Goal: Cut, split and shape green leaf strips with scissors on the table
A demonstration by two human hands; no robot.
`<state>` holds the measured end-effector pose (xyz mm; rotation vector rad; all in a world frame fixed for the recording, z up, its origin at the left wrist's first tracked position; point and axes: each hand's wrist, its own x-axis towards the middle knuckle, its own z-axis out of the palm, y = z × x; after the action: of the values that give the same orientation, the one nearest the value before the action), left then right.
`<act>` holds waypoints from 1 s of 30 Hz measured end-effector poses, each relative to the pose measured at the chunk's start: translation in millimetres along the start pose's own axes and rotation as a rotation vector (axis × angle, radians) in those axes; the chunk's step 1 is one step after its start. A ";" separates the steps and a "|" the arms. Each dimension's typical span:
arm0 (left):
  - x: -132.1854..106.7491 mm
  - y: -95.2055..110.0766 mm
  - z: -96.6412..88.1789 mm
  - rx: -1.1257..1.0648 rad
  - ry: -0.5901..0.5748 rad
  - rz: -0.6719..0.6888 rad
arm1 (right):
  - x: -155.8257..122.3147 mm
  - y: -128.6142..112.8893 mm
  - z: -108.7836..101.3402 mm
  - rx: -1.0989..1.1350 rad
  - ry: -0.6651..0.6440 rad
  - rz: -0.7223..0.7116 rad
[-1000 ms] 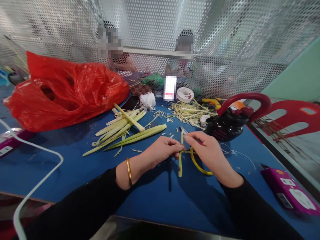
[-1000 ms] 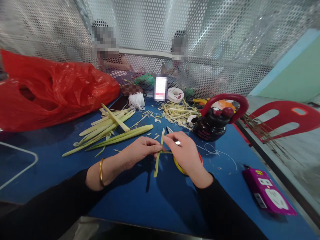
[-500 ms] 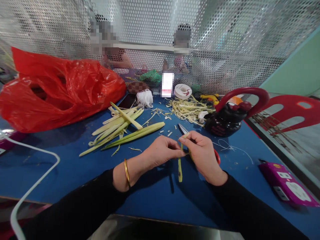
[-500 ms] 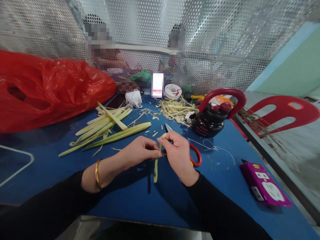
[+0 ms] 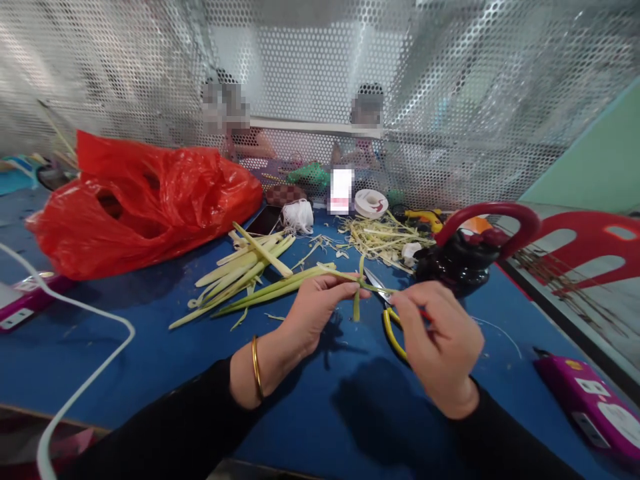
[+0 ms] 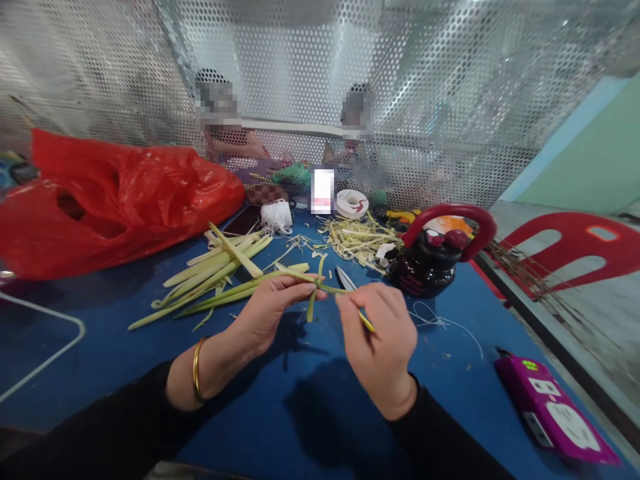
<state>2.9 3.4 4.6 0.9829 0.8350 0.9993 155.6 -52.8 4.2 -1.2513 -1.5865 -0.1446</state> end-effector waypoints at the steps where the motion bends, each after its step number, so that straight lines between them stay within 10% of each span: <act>1: -0.3 0.5 0.2 -0.033 0.012 0.007 | -3.4 -1.4 3.2 0.017 -0.101 0.011; 8: -3.8 -2.6 5.3 -0.056 0.032 0.011 | -13.3 0.6 24.7 0.238 -0.369 0.276; 30: -0.8 -0.9 1.1 -0.053 0.060 0.043 | -12.1 -12.0 2.5 0.193 -0.286 -0.005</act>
<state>3.9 2.1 4.2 0.9329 0.8355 1.0873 143.6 -64.2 -0.4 -1.1539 -1.7998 0.1893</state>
